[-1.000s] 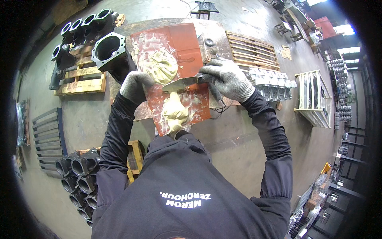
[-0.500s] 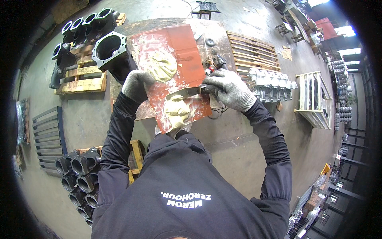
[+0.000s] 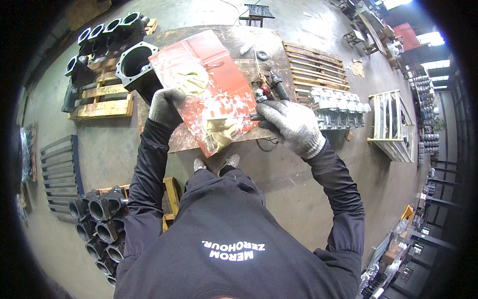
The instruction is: The person scoops a white paste from a red board using a putty knife and applies it to the exterior surface of a large black metal pipe component. They rotate the component to reach different areas and continue spreading the paste along the body and flange.
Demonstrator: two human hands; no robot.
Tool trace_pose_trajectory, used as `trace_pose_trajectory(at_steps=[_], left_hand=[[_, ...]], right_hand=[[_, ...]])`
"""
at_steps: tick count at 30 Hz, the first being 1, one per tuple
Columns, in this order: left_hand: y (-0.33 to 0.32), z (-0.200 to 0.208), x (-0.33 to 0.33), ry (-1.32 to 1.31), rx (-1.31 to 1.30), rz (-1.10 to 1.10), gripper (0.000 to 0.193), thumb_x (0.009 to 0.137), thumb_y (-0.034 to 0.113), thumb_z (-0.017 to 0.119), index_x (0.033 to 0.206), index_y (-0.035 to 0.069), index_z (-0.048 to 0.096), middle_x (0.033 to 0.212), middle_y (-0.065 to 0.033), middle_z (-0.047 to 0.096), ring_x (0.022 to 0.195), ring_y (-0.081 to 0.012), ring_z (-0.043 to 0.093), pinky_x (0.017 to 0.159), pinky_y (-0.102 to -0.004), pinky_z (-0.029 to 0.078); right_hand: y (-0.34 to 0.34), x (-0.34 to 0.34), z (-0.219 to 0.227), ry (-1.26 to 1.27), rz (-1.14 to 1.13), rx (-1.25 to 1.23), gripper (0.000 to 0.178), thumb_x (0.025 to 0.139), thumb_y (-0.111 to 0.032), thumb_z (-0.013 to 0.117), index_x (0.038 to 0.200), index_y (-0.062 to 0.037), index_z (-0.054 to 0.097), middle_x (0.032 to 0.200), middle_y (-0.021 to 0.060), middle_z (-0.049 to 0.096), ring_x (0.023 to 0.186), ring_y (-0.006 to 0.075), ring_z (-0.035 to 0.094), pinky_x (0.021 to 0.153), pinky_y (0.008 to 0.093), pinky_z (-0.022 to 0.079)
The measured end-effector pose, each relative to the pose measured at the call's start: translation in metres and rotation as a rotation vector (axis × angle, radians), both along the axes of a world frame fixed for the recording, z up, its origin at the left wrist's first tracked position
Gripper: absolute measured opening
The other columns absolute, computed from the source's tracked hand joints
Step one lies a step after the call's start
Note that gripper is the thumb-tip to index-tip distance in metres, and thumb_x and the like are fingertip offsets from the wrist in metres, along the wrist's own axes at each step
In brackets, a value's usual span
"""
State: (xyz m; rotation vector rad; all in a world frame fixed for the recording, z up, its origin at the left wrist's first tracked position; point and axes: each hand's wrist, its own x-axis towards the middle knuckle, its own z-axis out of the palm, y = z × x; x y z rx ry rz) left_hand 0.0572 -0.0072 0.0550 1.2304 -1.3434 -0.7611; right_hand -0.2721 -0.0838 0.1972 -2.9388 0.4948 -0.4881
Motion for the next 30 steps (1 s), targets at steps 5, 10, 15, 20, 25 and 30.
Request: trace_pose_trajectory(at_steps=[5, 10, 15, 20, 25, 30], left_hand=[[-0.001, -0.002, -0.014, 0.164, -0.053, 0.085, 0.015, 0.078, 0.001, 0.081, 0.088, 0.001, 0.07, 0.094, -0.0025, 0.074, 0.086, -0.0079, 0.065, 0.083, -0.0271, 0.056], [-0.007, -0.015, -0.021, 0.721, 0.06, -0.018, 0.022, 0.082, 0.0, 0.073, 0.103, -0.005, 0.069, 0.107, -0.009, 0.075, 0.099, -0.0139, 0.069, 0.091, -0.0302, 0.056], [-0.013, -0.016, -0.026, 1.629, 0.333, -0.013, 0.052, 0.082, 0.006, 0.049, 0.131, -0.011, 0.054, 0.13, -0.0263, 0.064, 0.122, -0.0427, 0.063, 0.109, -0.056, 0.051], [-0.014, -0.009, -0.036, 1.621, 0.361, 0.101, 0.044, 0.084, 0.006, 0.05, 0.123, -0.012, 0.057, 0.126, -0.0254, 0.066, 0.121, -0.0405, 0.065, 0.109, -0.0524, 0.051], [-0.013, -0.012, -0.037, 1.604, 0.33, 0.05, 0.04, 0.083, 0.006, 0.05, 0.118, -0.012, 0.058, 0.123, -0.0249, 0.067, 0.118, -0.0378, 0.066, 0.108, -0.0496, 0.051], [-0.014, -0.036, -0.027, 1.737, 0.23, -0.171, 0.04, 0.083, 0.004, 0.051, 0.118, -0.012, 0.058, 0.123, -0.024, 0.067, 0.116, -0.0358, 0.066, 0.107, -0.0482, 0.052]], right_hand=[[0.016, -0.005, -0.006, -0.068, -0.085, 0.021, 0.041, 0.082, -0.012, 0.083, 0.121, -0.0097, 0.072, 0.112, 0.0121, 0.073, 0.099, 0.0303, 0.072, 0.08, 0.0395, 0.059], [0.042, 0.005, -0.031, -0.313, -0.287, 0.344, 0.045, 0.08, 0.007, 0.081, 0.122, -0.0068, 0.076, 0.109, 0.012, 0.071, 0.1, 0.0264, 0.07, 0.086, 0.0359, 0.057], [0.056, 0.004, -0.051, -0.31, -0.388, 0.308, 0.046, 0.079, 0.004, 0.083, 0.122, -0.0084, 0.077, 0.109, 0.0113, 0.069, 0.098, 0.0249, 0.069, 0.085, 0.0334, 0.057], [0.059, -0.003, -0.062, -0.298, -0.419, 0.279, 0.045, 0.079, 0.002, 0.085, 0.121, -0.0095, 0.078, 0.107, 0.0106, 0.067, 0.095, 0.0243, 0.069, 0.083, 0.0331, 0.057], [0.064, -0.015, -0.07, -0.288, -0.417, 0.22, 0.043, 0.08, 0.001, 0.085, 0.121, -0.0089, 0.078, 0.106, 0.0104, 0.067, 0.093, 0.024, 0.068, 0.08, 0.033, 0.057], [0.068, -0.032, -0.072, -0.23, -0.418, 0.231, 0.043, 0.079, 0.005, 0.083, 0.12, -0.0081, 0.078, 0.107, 0.0111, 0.065, 0.09, 0.0239, 0.068, 0.077, 0.0331, 0.057]])
